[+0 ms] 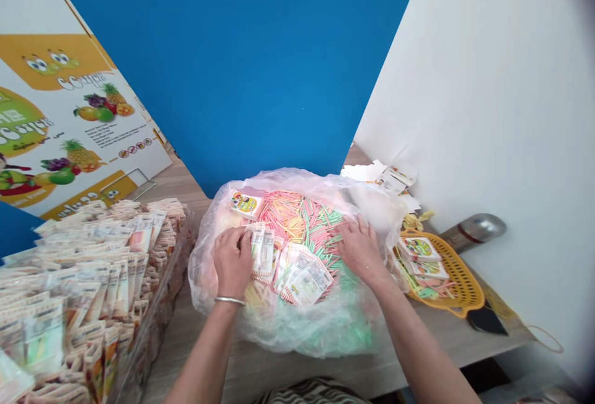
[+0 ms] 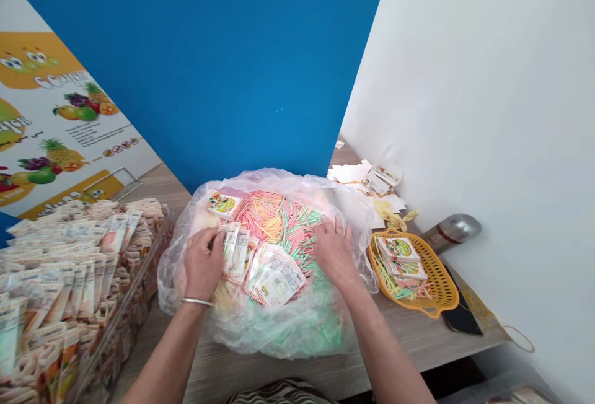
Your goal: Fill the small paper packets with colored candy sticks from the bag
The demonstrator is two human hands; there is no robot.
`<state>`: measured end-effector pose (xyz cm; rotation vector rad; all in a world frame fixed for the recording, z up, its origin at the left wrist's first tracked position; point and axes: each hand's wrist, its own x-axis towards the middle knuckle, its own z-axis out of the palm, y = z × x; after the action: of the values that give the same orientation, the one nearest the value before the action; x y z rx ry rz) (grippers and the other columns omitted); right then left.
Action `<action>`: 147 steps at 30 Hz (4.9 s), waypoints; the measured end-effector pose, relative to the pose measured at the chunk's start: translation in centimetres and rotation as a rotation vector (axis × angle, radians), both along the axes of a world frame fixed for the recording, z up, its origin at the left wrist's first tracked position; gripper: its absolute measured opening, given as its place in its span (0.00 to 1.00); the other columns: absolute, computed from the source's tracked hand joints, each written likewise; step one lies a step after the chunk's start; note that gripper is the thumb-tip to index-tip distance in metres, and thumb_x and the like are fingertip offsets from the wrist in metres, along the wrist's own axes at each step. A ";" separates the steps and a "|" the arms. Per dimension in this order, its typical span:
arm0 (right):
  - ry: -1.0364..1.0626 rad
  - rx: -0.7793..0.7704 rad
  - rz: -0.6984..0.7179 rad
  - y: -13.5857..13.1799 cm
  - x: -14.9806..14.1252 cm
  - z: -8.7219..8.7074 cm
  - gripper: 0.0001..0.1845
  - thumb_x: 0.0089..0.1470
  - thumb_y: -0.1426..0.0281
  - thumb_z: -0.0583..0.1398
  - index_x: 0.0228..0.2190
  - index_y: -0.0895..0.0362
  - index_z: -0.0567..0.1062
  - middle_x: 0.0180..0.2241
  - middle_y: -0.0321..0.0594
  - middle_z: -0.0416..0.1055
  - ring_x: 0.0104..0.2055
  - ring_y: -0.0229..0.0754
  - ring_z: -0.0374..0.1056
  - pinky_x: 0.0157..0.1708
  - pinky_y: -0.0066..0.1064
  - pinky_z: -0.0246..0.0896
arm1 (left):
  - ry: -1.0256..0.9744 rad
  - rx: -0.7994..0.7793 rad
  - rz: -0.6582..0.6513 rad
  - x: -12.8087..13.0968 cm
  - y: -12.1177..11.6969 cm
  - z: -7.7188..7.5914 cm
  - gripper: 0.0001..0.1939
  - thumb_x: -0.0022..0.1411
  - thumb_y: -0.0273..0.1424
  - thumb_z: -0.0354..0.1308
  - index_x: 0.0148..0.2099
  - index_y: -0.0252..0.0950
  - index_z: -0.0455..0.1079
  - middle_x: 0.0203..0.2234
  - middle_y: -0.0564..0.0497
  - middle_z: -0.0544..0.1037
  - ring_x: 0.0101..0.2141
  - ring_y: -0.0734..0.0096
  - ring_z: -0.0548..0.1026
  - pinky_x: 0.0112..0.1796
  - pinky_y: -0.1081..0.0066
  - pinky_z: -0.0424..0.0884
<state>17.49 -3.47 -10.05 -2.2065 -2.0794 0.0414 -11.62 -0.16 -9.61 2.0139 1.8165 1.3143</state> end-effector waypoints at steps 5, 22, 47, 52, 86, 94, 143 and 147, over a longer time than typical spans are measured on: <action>0.006 -0.017 -0.045 0.7 -0.4 -0.6 0.23 0.61 0.78 0.49 0.54 0.61 0.72 0.69 0.50 0.56 0.72 0.63 0.44 0.66 0.61 0.46 | 0.072 -0.009 0.021 1.4 1.6 -0.6 0.15 0.68 0.35 0.49 0.46 0.34 0.75 0.42 0.41 0.80 0.46 0.50 0.73 0.50 0.53 0.68; 0.002 0.077 0.024 1.1 0.4 -2.1 0.27 0.60 0.83 0.44 0.55 0.65 0.71 0.65 0.58 0.61 0.70 0.58 0.51 0.66 0.57 0.48 | 0.115 0.105 0.029 1.3 0.1 -0.3 0.16 0.71 0.36 0.49 0.52 0.35 0.73 0.48 0.41 0.79 0.54 0.51 0.71 0.56 0.53 0.65; 1.525 0.345 -0.018 -2.8 -8.6 3.3 0.25 0.63 0.53 0.54 0.20 0.53 0.61 0.18 0.31 0.59 0.23 0.37 0.59 0.29 0.32 0.58 | -1.564 -0.831 -0.500 12.4 -7.0 4.3 0.25 0.65 0.53 0.55 0.48 0.37 0.74 0.46 0.44 0.78 0.52 0.58 0.75 0.54 0.60 0.71; 1.203 0.517 0.046 -2.8 -8.5 3.2 0.17 0.61 0.59 0.58 0.24 0.54 0.71 0.33 0.41 0.74 0.40 0.45 0.69 0.45 0.38 0.63 | -1.679 -0.918 -0.530 12.5 -7.1 4.6 0.25 0.66 0.51 0.55 0.51 0.35 0.73 0.46 0.43 0.79 0.49 0.59 0.76 0.51 0.62 0.73; 1.085 0.148 0.081 -4.7 -3.7 3.5 0.20 0.62 0.54 0.56 0.31 0.54 0.80 0.27 0.37 0.74 0.30 0.42 0.67 0.33 0.32 0.60 | -0.288 -0.484 -0.368 7.5 -6.1 2.5 0.18 0.62 0.40 0.58 0.23 0.37 0.65 0.17 0.58 0.62 0.23 0.74 0.60 0.25 0.73 0.55; 1.743 0.283 -0.081 -3.1 -6.1 5.8 0.25 0.61 0.48 0.55 0.33 0.53 0.84 0.36 0.42 0.79 0.45 0.47 0.70 0.50 0.40 0.61 | -0.476 -0.569 -0.386 8.0 -6.1 2.6 0.16 0.50 0.40 0.67 0.24 0.36 0.67 0.17 0.59 0.65 0.22 0.77 0.59 0.25 0.75 0.55; 0.465 0.365 -0.123 0.3 0.7 -1.4 0.17 0.65 0.66 0.44 0.42 0.58 0.71 0.45 0.54 0.74 0.50 0.54 0.66 0.57 0.53 0.55 | -0.179 0.104 -0.074 3.6 -3.4 5.0 0.16 0.70 0.36 0.53 0.54 0.35 0.74 0.52 0.43 0.79 0.56 0.60 0.73 0.60 0.58 0.66; 0.865 0.420 -0.136 -1.3 -1.3 1.8 0.15 0.66 0.58 0.48 0.33 0.53 0.66 0.32 0.41 0.71 0.37 0.47 0.65 0.46 0.43 0.63 | -0.657 -0.317 -0.299 7.0 -5.5 5.4 0.17 0.67 0.40 0.57 0.53 0.39 0.75 0.51 0.46 0.80 0.54 0.62 0.75 0.57 0.60 0.68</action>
<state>16.23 -4.79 -8.28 -1.6358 -1.3119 0.4204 -4.63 -5.64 -4.17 1.3910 1.2668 1.2871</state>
